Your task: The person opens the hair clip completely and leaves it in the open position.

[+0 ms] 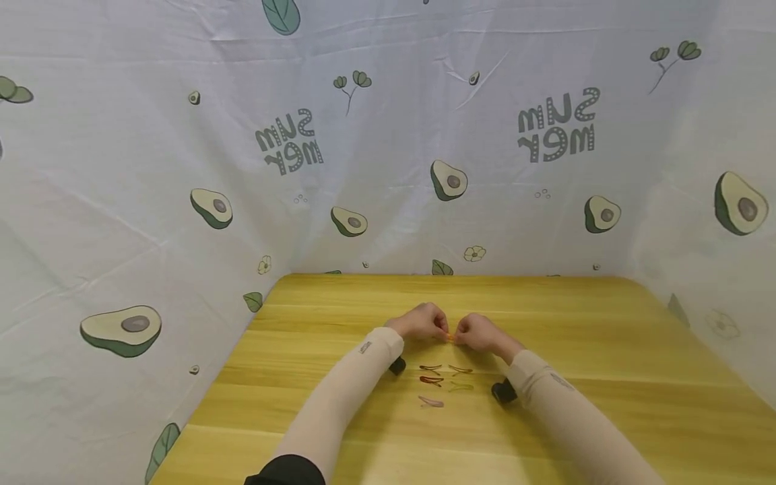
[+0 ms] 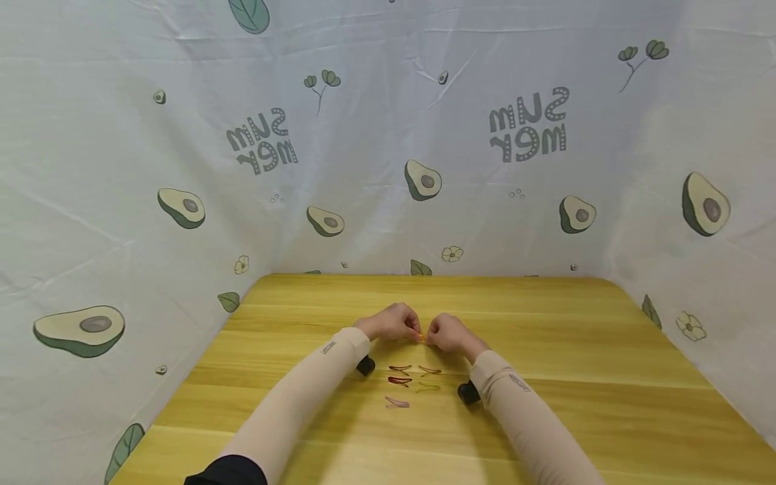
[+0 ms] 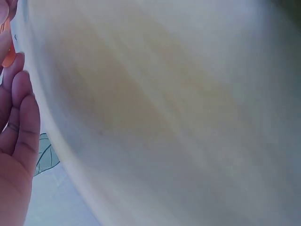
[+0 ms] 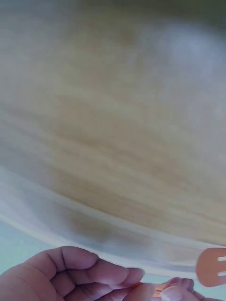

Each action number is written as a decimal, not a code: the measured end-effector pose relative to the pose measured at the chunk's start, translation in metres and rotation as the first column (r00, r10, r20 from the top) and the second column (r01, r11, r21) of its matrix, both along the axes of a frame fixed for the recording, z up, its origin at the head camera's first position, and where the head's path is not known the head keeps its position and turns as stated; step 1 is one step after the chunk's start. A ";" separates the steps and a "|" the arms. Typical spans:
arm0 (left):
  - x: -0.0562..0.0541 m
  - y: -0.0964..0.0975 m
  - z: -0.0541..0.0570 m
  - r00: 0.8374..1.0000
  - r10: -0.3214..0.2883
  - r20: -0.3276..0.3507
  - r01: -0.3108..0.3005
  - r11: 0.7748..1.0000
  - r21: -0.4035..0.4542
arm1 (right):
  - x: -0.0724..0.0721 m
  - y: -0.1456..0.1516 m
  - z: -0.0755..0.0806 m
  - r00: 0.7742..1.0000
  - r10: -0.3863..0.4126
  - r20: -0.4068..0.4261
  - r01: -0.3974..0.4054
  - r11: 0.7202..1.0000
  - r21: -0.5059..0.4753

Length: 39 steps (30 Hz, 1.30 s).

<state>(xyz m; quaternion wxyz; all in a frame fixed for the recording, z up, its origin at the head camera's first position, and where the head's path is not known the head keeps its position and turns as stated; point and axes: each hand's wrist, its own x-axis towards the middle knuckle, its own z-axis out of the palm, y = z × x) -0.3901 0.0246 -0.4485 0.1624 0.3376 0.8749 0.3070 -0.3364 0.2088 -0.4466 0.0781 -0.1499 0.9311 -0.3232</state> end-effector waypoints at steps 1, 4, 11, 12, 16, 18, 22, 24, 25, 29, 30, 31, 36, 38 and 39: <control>0.001 -0.001 0.000 1.000 0.003 -0.003 -0.002 1.000 0.007 | 0.001 0.000 0.000 1.000 -0.003 -0.008 0.003 1.000 -0.004; 0.002 -0.002 0.002 1.000 0.016 -0.017 -0.015 1.000 0.019 | 0.002 -0.001 0.002 0.999 -0.002 -0.048 0.002 1.000 -0.014; 0.007 -0.002 0.009 0.998 0.053 -0.019 -0.052 0.998 0.027 | 0.003 0.000 0.005 0.993 -0.018 -0.115 0.014 0.999 -0.030; 0.008 -0.002 0.010 0.998 0.055 -0.026 -0.054 0.998 0.028 | 0.004 0.000 0.005 0.993 -0.016 -0.117 0.012 0.999 -0.033; 0.012 -0.003 0.011 0.997 0.062 -0.051 -0.060 0.997 0.039 | 0.006 -0.002 0.008 0.992 -0.028 -0.126 0.024 0.999 -0.036; 0.013 -0.003 0.011 0.996 0.069 -0.057 -0.066 0.997 0.051 | 0.008 -0.002 0.009 0.991 -0.029 -0.128 0.025 0.999 -0.037; 0.015 -0.004 0.010 0.995 0.094 -0.041 -0.090 0.992 0.085 | 0.009 -0.004 0.010 0.993 -0.050 -0.111 0.045 0.998 -0.053; 0.017 -0.005 0.009 0.994 0.108 -0.026 -0.105 0.989 0.108 | 0.010 -0.004 0.010 0.993 -0.056 -0.105 0.050 0.997 -0.057; 0.018 -0.005 0.008 0.993 0.115 -0.022 -0.112 0.987 0.118 | 0.010 -0.005 0.011 0.993 -0.064 -0.098 0.058 0.996 -0.060; 0.022 -0.004 0.008 0.990 0.138 -0.029 -0.132 0.981 0.143 | 0.012 -0.004 0.013 0.992 -0.061 -0.112 0.055 0.997 -0.058; 0.023 -0.003 0.008 0.989 0.141 -0.039 -0.134 0.981 0.144 | 0.012 -0.004 0.013 0.992 -0.057 -0.116 0.051 0.997 -0.057; 0.024 -0.003 0.009 0.989 0.143 -0.047 -0.135 0.980 0.145 | 0.013 -0.004 0.014 0.991 -0.057 -0.118 0.050 0.997 -0.059; 0.028 -0.002 0.010 0.983 0.153 -0.097 -0.138 0.980 0.145 | 0.015 -0.006 0.017 0.991 -0.062 -0.119 0.055 0.996 -0.067; 0.029 -0.002 0.011 0.981 0.159 -0.113 -0.142 0.980 0.141 | 0.016 -0.007 0.017 0.991 -0.065 -0.115 0.057 0.996 -0.065; 0.030 -0.002 0.011 0.979 0.162 -0.121 -0.145 0.980 0.138 | 0.017 -0.007 0.018 0.992 -0.069 -0.108 0.062 0.996 -0.064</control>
